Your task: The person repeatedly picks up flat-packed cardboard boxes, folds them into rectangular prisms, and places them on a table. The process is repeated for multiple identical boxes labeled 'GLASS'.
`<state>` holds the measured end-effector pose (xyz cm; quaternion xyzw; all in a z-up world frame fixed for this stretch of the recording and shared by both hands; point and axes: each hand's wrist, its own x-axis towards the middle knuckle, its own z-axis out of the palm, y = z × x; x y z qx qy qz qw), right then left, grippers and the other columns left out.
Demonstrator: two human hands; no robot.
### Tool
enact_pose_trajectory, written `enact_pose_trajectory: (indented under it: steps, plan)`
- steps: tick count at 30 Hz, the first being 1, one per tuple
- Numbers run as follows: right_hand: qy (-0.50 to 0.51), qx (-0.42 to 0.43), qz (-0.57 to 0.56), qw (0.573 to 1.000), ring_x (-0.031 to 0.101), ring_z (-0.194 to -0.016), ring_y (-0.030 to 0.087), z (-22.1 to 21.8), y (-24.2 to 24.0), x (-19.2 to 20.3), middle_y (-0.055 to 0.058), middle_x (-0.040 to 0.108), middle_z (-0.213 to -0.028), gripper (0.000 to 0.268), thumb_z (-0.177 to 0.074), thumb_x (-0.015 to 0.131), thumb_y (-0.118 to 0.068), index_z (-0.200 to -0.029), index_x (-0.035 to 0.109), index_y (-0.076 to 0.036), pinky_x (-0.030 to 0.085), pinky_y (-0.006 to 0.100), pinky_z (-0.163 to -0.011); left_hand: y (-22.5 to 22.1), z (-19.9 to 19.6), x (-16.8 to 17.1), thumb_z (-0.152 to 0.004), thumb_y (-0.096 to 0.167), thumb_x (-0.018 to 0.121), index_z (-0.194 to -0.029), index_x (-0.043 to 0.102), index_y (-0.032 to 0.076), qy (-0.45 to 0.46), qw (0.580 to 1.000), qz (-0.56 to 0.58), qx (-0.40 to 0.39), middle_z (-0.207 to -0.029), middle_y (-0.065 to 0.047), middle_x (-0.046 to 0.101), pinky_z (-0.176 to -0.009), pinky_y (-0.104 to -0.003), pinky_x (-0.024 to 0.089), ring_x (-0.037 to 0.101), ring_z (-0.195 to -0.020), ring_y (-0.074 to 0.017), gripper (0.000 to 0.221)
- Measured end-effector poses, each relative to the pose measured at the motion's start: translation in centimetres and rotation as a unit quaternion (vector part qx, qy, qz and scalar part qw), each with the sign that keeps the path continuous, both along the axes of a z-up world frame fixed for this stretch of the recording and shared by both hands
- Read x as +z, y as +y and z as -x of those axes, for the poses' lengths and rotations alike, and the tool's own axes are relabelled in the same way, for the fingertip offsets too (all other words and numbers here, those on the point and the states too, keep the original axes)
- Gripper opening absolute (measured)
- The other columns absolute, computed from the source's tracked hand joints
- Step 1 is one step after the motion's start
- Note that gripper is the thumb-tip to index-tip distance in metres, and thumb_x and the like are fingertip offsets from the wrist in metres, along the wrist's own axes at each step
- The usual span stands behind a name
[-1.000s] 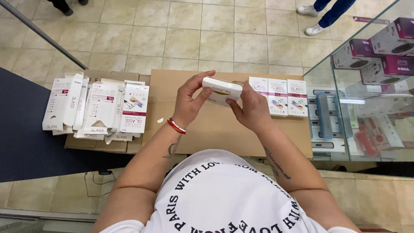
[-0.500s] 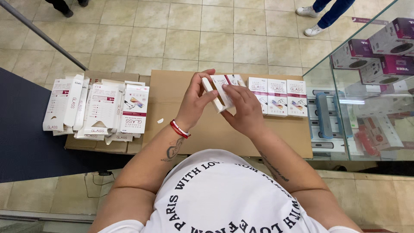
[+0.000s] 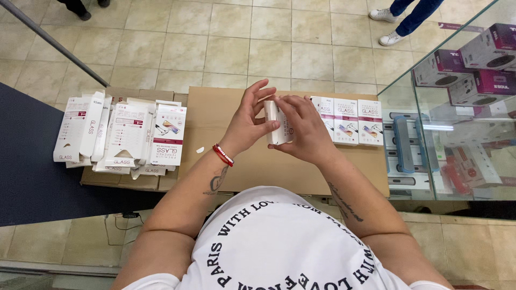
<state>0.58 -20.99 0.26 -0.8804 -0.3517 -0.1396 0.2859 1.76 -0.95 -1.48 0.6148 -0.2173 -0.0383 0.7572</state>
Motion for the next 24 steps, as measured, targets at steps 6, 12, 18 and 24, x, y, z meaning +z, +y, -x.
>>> enact_pose_trajectory:
  steps: [6,12,18,24]
  plan:
    - [-0.013,-0.037,-0.001,0.999,0.051,-0.132,0.042,0.1,0.1,-0.4,0.017,0.052,-0.137,0.112,-0.058,0.102,-0.031,-0.153,0.044,-0.020,0.036,0.065,-0.116,0.1,0.7,0.6,-0.090,0.011,0.080,-0.147,0.044,0.018,0.050,0.998,-0.018,0.025,-0.150,-0.010,0.047,-0.098,-0.043,0.060,0.052,-0.138,-0.0316,0.068]
    - [-0.031,-0.042,0.017,0.998,0.054,-0.127,0.045,0.0,0.5,-1.4,0.018,0.052,-0.132,0.106,-0.057,0.103,-0.031,-0.147,0.048,-0.021,0.042,0.065,-0.110,-0.2,0.0,-1.3,-0.083,0.012,0.086,-0.144,0.046,0.013,0.079,0.992,-0.072,0.070,-0.138,-0.017,0.054,-0.095,-0.045,0.061,0.064,-0.119,-0.0329,0.073]
    - [-0.038,-0.040,0.013,0.998,0.055,-0.125,0.046,0.1,0.8,-1.7,0.018,0.052,-0.129,0.092,-0.057,0.102,-0.030,-0.135,0.054,-0.019,0.047,0.060,-0.105,-0.6,0.5,-1.2,-0.080,0.019,0.089,-0.138,0.048,0.014,0.085,0.981,-0.148,0.094,-0.136,-0.015,0.056,-0.084,-0.038,0.064,0.066,-0.109,-0.0264,0.071]
    - [-0.008,-0.050,0.005,0.999,0.057,-0.122,0.047,0.4,0.9,-1.6,0.019,0.053,-0.128,0.090,-0.057,0.102,-0.029,-0.130,0.052,-0.016,0.052,0.060,-0.099,-0.3,0.9,-2.0,-0.099,0.028,0.068,-0.143,0.051,0.016,0.054,0.985,-0.142,0.084,-0.136,-0.017,0.057,-0.074,-0.035,0.064,0.068,-0.103,-0.0240,0.049]
